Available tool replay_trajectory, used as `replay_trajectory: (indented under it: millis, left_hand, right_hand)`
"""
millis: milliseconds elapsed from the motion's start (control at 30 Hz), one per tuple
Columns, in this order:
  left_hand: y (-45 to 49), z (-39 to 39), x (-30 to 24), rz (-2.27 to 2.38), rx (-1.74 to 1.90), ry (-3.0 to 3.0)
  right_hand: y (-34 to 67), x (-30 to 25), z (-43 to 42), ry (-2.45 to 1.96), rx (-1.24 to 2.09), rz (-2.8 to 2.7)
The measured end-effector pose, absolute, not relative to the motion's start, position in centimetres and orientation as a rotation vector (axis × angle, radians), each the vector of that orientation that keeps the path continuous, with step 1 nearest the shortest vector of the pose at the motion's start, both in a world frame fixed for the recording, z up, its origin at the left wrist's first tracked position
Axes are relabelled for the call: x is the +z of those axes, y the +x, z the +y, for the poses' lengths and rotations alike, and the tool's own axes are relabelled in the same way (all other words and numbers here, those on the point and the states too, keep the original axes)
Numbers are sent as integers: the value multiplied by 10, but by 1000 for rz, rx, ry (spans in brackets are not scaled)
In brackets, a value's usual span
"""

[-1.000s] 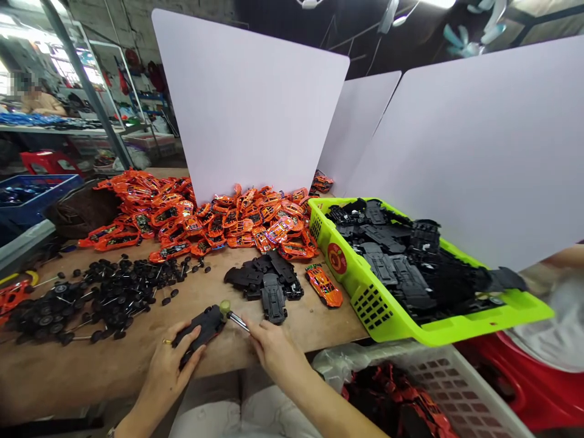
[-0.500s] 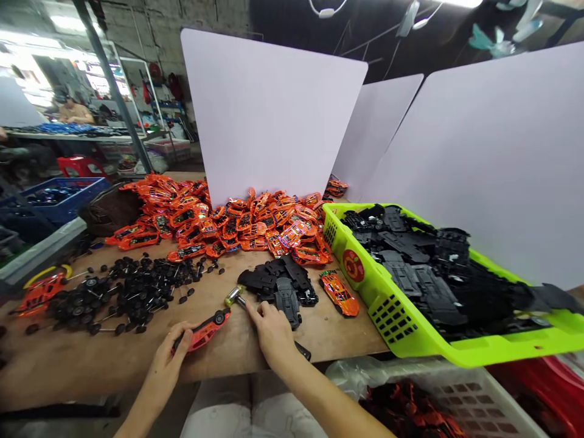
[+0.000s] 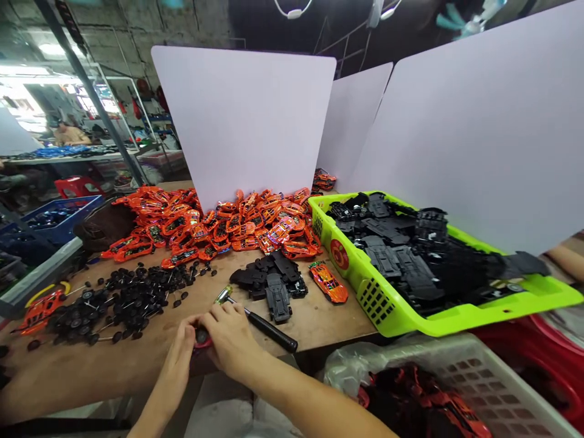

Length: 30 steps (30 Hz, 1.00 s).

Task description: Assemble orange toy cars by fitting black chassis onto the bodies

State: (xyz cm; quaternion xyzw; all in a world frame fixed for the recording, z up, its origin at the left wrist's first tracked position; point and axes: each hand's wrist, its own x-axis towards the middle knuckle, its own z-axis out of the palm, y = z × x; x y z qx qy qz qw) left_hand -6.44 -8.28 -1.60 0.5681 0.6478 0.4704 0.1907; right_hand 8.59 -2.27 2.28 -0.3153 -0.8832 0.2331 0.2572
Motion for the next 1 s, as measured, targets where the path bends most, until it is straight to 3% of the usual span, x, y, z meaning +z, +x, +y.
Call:
replay_trajectory:
  millis: [167,300,667,1000]
  left_hand:
    - [-41,-81,14,1831,1291,1783]
    - [-21,-70,22,1625,1221,1899]
    - [9,-40,12,1469,1151,2147]
    - [63,1,-9,1328,1206,2052]
  right_hand:
    - [118,-1,-12,-676,1483,-1475]
    - [140,-14,-15,-608,1725,-1088]
    - [212,7,13,-761,1248,-1605]
    - [243,-17,19,-989,1069,-1302]
